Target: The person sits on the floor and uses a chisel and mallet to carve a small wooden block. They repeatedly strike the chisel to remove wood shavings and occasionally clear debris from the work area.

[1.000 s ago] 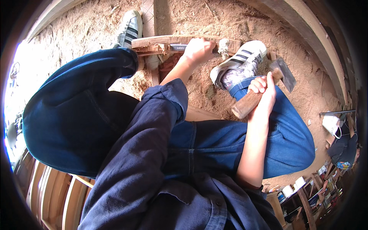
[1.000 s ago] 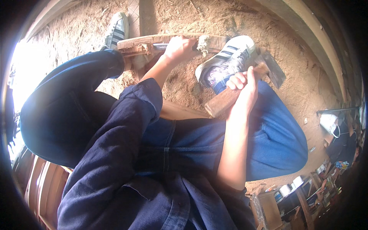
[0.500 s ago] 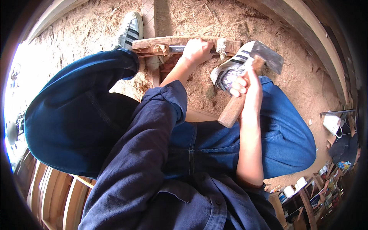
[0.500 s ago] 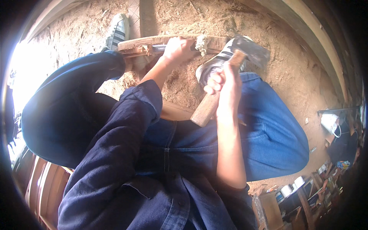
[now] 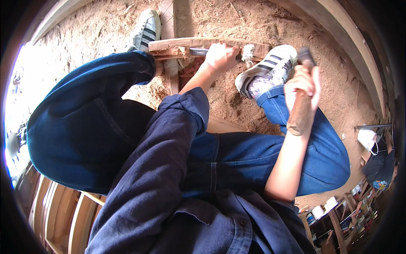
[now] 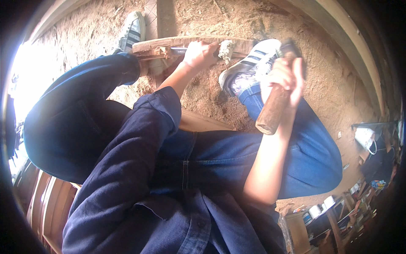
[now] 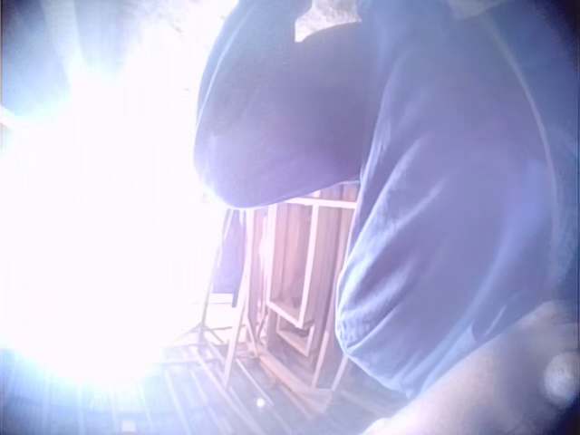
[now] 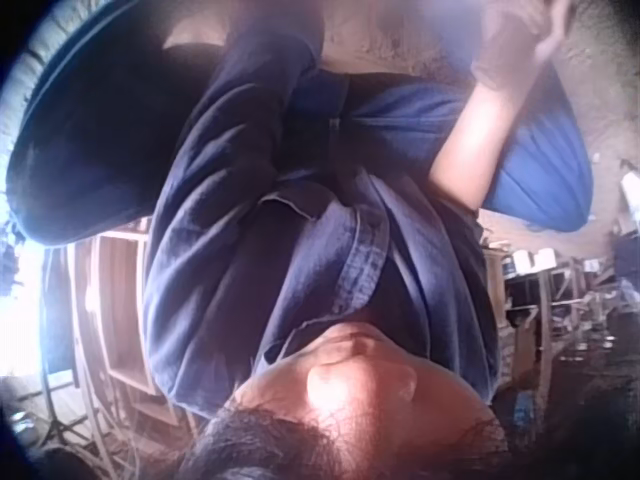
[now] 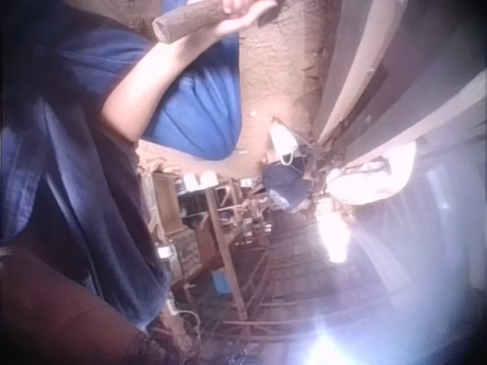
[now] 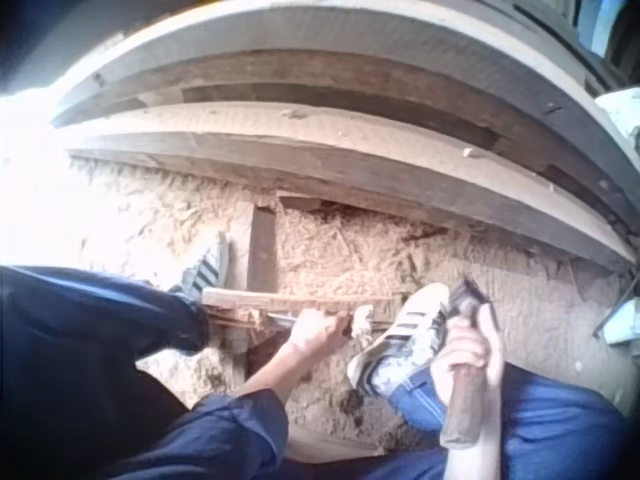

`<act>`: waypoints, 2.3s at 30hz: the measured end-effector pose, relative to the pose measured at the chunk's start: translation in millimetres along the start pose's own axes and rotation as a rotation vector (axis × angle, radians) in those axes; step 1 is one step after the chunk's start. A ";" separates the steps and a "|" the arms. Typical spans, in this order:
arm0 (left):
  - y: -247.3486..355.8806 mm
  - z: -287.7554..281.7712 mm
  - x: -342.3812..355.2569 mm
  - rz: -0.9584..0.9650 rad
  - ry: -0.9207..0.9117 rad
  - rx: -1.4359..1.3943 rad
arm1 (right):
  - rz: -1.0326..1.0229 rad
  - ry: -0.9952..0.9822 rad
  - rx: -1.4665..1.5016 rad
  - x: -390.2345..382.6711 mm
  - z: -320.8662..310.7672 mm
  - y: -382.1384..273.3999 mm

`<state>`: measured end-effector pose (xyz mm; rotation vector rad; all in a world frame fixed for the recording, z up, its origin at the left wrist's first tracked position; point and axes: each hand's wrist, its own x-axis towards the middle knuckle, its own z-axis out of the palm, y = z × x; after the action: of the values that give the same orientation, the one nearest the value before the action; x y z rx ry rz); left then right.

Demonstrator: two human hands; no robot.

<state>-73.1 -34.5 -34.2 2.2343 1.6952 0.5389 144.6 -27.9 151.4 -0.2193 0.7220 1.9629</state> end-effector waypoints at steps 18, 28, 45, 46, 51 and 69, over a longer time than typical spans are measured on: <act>-0.5 -13.0 9.1 -0.080 0.013 -0.069 | -0.518 0.492 -1.052 -15.4 -11.2 12.8; 8.5 -23.4 14.7 -0.090 -0.032 -0.068 | -0.137 0.826 -1.416 3.3 -47.2 70.4; 3.2 -29.8 14.5 -0.126 0.006 -0.116 | 0.097 0.590 -1.029 7.8 -60.7 42.2; 1.8 -31.2 14.1 -0.120 0.009 -0.118 | 0.004 0.625 -1.044 7.2 -56.5 38.3; 1.2 -27.5 14.1 -0.129 -0.037 -0.108 | -0.630 0.454 -1.206 -11.3 -3.1 -11.7; 2.4 -29.2 14.2 -0.122 -0.025 -0.081 | -0.023 0.411 -0.862 12.8 -65.4 38.3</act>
<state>-81.0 -21.4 -5.4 2.0579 1.7508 0.5384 95.6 -68.4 108.1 -1.1638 0.0668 2.1205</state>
